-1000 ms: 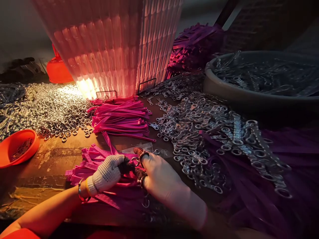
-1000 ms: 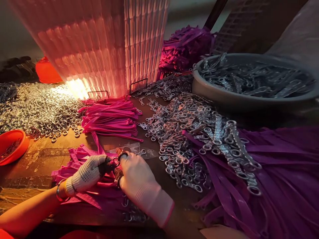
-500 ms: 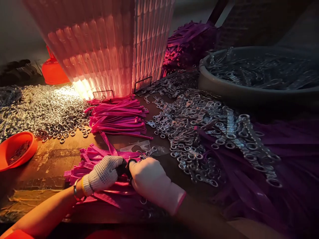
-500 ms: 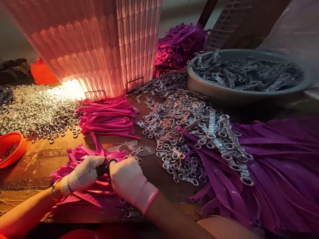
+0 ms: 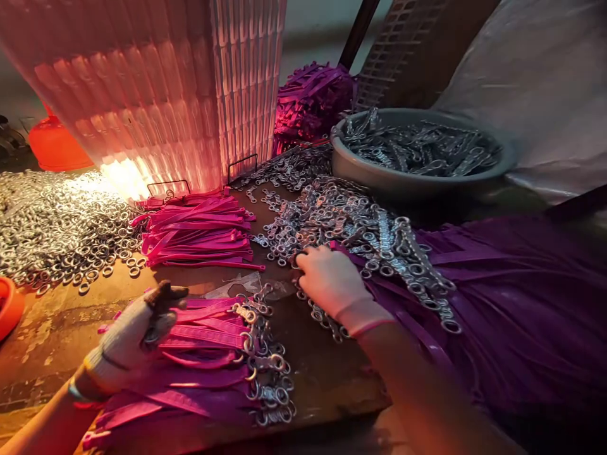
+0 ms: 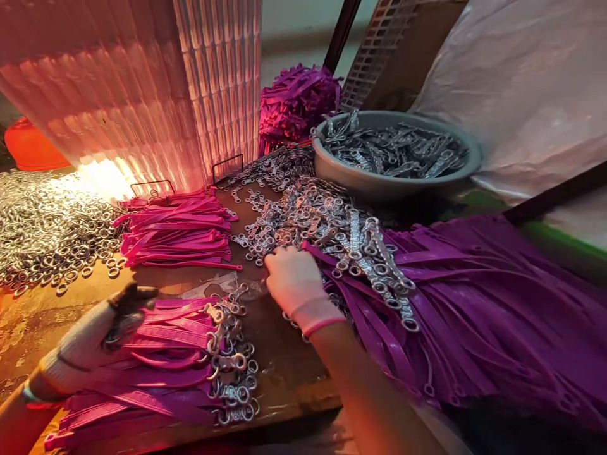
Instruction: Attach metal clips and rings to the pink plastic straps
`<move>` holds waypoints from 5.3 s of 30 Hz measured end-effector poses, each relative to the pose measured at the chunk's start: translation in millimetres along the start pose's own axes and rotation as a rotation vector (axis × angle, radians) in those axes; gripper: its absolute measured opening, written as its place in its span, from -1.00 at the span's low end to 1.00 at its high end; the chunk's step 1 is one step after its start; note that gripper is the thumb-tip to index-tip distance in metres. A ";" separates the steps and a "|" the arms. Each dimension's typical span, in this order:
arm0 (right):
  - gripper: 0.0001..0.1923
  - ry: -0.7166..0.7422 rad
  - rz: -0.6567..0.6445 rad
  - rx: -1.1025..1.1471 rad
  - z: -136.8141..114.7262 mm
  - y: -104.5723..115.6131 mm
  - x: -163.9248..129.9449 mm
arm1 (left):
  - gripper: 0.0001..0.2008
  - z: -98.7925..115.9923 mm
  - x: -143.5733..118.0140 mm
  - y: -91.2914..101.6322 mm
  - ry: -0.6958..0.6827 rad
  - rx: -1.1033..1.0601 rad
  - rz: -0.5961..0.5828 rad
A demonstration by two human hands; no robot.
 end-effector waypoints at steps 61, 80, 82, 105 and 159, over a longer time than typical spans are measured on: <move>-0.73 0.259 -0.115 0.236 -81.8 17.6 -43.5 | -0.93 -4.1 20.9 -96.1 0.026 0.469 -0.554; -0.77 0.185 -0.018 0.388 -74.8 12.4 -38.0 | -0.95 -7.2 24.8 -108.5 -0.023 0.394 -0.439; -0.80 0.160 0.063 0.386 -75.3 13.7 -38.5 | -0.94 -4.2 27.8 -113.9 -0.016 0.282 -0.399; -0.71 0.111 0.109 0.582 -50.4 12.4 -21.6 | -0.80 9.1 72.9 -113.1 -0.147 0.718 -0.494; -0.86 0.390 0.124 0.234 -91.5 28.4 -66.0 | -0.79 24.0 -24.4 -84.9 -0.731 1.306 -0.467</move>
Point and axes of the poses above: each hand's wrist, its own x-axis towards the middle knuckle, its own y-axis out of the back of the hand, z = x × y, the point moved 4 cm from there along x, towards the middle knuckle, and after that the axes turned 11 degrees about -x, right-handed, at the moved point
